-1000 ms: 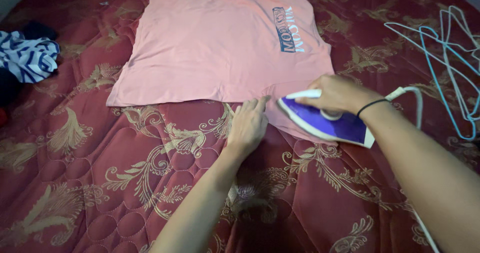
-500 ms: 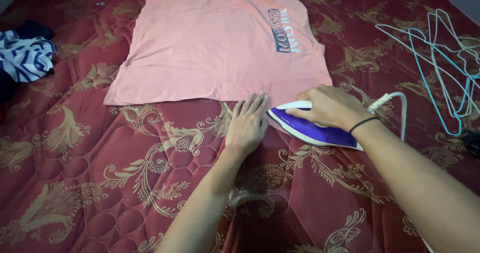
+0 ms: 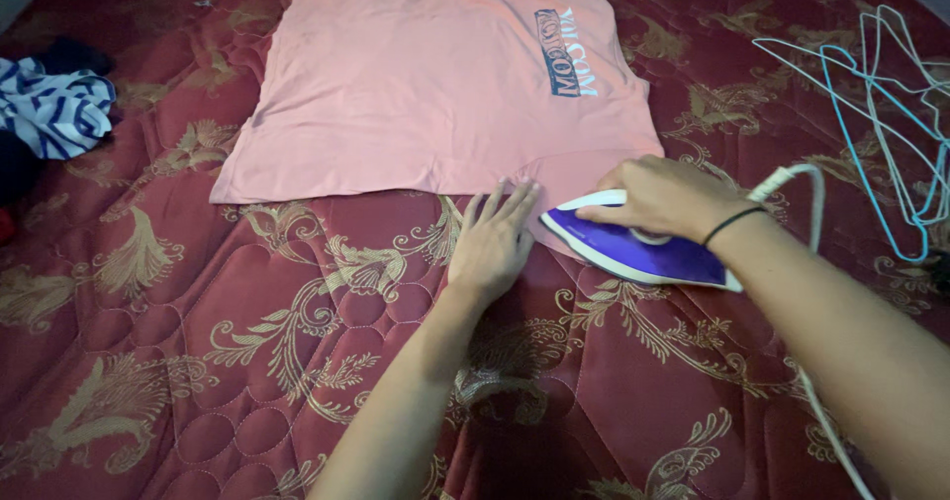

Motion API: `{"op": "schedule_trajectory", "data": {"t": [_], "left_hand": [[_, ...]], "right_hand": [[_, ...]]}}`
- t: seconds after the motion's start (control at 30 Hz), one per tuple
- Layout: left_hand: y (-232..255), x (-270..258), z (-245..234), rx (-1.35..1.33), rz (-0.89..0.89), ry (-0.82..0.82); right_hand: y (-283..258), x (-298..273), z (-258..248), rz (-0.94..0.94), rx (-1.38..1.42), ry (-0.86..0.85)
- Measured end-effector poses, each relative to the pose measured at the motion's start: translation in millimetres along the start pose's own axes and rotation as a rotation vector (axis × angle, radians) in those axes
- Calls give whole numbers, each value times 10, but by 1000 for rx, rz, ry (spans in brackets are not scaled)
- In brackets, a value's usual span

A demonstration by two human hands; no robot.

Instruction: The person opens a wardrobe, removes several folded clothes, and places them on a bed. They then unfold a pink t-shirt, lay it flat, and iron it with a handheld iron, smoothing the fabric across the front and sleeves.

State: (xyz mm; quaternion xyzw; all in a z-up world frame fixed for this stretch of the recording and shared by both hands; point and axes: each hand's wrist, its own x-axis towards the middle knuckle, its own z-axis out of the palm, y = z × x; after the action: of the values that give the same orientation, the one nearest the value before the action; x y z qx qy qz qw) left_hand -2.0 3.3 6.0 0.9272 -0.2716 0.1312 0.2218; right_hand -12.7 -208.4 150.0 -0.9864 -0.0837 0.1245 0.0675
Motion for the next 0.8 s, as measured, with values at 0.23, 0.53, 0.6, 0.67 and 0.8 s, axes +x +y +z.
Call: {"op": "schedule_trajectory", "data": {"t": [0.23, 0.53, 0.6, 0.67, 0.8], "left_hand": [[-12, 15, -15, 7, 41, 31], [44, 349, 43, -49, 13, 88], [37, 423, 129, -51, 37, 110], [7, 469, 205, -24, 57, 69], [-54, 441, 304, -9, 38, 7]], "right_hand": [[27, -212, -68, 165, -19, -102], [-22, -301, 99, 123, -81, 190], [11, -227, 163, 89, -118, 257], [40, -123, 221, 101, -155, 289], [127, 104, 302, 139, -184, 345]]}}
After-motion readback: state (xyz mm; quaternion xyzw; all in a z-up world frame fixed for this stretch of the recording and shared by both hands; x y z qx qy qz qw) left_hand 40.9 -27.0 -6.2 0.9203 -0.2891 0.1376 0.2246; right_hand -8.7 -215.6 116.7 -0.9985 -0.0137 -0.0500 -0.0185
